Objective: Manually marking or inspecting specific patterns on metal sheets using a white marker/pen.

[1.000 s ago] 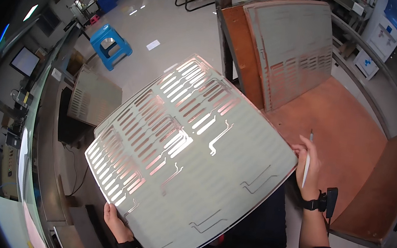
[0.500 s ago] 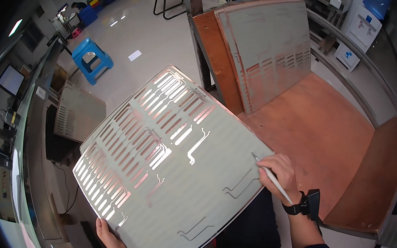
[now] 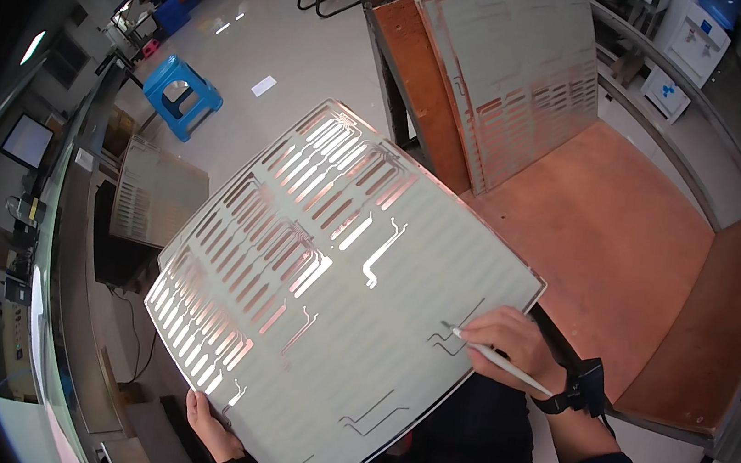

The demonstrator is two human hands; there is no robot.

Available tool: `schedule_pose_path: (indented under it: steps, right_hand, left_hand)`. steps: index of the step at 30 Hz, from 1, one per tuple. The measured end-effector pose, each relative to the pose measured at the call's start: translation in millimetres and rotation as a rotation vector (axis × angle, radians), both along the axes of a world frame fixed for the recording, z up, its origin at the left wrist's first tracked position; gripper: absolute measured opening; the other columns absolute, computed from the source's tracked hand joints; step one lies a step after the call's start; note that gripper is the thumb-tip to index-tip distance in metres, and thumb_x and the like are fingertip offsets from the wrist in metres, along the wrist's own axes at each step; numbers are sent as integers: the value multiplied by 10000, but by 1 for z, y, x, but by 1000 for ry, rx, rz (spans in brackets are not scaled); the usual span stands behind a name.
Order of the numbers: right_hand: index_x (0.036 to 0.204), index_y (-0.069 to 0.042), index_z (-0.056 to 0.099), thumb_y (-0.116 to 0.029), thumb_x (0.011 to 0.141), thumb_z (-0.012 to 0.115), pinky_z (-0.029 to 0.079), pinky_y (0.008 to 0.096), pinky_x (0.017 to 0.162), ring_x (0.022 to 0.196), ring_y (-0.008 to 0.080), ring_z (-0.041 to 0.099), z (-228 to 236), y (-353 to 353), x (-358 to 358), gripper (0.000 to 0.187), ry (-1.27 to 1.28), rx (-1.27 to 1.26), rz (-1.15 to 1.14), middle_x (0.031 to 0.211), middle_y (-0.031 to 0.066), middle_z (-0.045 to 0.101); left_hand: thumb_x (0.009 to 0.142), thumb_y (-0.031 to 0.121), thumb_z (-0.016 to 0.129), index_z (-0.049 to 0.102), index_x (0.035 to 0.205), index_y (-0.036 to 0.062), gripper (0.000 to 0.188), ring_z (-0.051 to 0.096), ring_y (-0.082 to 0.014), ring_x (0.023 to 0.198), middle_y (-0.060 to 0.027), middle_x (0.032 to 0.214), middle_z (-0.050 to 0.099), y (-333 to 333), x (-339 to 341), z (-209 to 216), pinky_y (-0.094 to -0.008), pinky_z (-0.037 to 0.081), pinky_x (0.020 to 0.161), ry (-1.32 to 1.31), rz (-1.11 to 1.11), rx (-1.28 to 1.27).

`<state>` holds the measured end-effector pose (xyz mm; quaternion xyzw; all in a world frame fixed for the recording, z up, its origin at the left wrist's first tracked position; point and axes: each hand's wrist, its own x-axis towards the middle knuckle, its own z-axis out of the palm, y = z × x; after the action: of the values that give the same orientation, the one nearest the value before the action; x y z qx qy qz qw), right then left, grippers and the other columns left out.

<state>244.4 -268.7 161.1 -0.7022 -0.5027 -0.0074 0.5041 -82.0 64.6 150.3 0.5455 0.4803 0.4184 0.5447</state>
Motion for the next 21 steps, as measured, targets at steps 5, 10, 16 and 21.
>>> schedule_pose_path:
  steps: [5, 10, 16, 21]
  right_hand:
    - [979, -55, 657, -17, 752, 736, 519, 345, 774, 869, 251, 646, -5, 0, -5, 243, 2, -7, 38, 963, 73, 680]
    - [981, -55, 652, -14, 751, 740, 516, 347, 772, 870, 252, 648, -8, 0, -4, 250, 17, -7, 31, 971, 75, 684]
    - [971, -41, 650, -3, 756, 734, 514, 342, 762, 851, 256, 656, -11, 1, -3, 234, 13, 10, 30, 975, 96, 691]
    - [975, -50, 644, -10, 756, 738, 512, 344, 767, 859, 252, 652, -11, 2, -3, 241, 17, 10, 35, 982, 81, 690]
  left_hand:
    - [1020, 122, 423, 537, 1224, -66, 300, 582, -140, 980, -96, 1120, 631, 0, 0, 1, -276, 448, 865, 3, -1, 2]
    - [1024, 123, 420, 534, 1231, -64, 301, 584, -140, 978, -93, 1121, 632, 1, -2, 0, -277, 451, 864, 17, 4, -6]
    - [1025, 126, 422, 535, 1233, -61, 302, 586, -140, 981, -94, 1127, 632, 1, -1, -1, -278, 452, 865, 10, 10, -3]
    - [1024, 130, 429, 535, 1234, -62, 304, 586, -140, 987, -96, 1132, 632, 1, -1, 0, -279, 450, 869, 17, 6, 1]
